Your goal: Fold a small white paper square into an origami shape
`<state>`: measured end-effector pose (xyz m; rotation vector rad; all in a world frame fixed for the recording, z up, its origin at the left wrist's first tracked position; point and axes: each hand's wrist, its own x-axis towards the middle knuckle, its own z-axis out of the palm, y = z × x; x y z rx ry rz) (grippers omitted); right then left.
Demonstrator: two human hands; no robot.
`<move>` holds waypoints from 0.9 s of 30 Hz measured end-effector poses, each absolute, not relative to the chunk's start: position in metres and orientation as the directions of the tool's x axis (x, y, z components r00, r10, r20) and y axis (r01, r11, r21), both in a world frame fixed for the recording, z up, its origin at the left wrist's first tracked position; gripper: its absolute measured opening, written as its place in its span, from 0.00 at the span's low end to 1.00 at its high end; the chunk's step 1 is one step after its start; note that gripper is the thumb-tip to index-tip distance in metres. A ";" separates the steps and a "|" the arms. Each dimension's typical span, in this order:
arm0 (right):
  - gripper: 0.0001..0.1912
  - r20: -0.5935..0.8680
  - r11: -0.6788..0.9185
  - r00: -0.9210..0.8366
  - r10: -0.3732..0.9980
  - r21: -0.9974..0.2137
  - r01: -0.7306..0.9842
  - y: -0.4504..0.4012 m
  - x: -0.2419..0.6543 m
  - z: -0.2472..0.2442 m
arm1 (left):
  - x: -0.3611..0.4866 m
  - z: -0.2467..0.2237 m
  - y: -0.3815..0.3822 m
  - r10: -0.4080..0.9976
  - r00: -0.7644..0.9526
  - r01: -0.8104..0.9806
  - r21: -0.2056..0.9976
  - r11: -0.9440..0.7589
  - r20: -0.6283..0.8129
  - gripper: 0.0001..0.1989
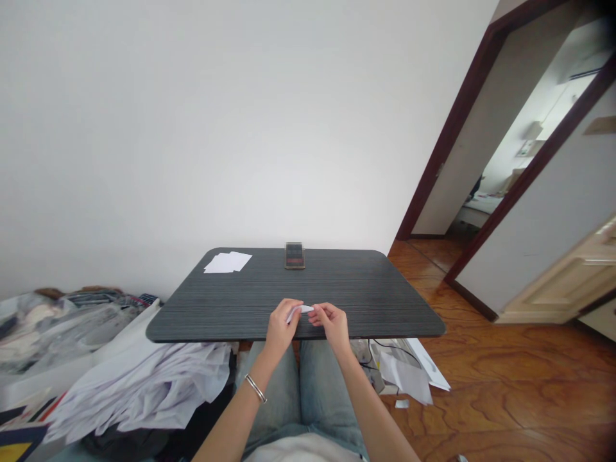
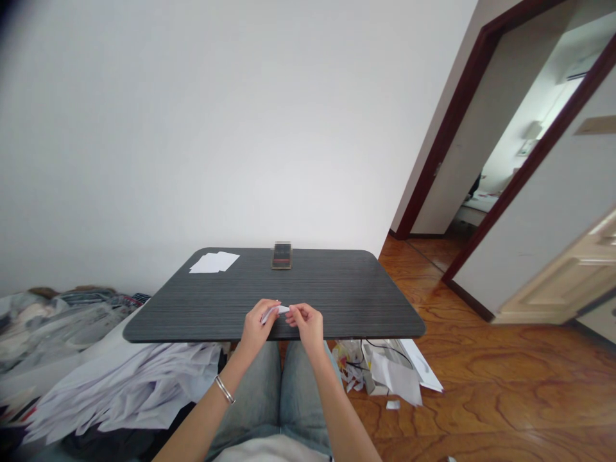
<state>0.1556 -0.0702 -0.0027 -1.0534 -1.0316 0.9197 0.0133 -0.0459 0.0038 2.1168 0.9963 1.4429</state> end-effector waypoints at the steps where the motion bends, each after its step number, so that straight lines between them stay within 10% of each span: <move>1: 0.17 0.176 0.209 0.246 0.953 -0.971 -0.113 -0.070 0.156 -0.002 | 0.014 0.004 -0.047 0.727 0.214 0.351 0.643 -0.681 0.653 0.08; 27: 0.19 -0.052 -0.034 0.069 0.996 -0.972 -0.232 -0.067 0.164 0.004 | 0.017 0.001 -0.054 0.639 0.194 0.470 0.502 -0.726 0.744 0.10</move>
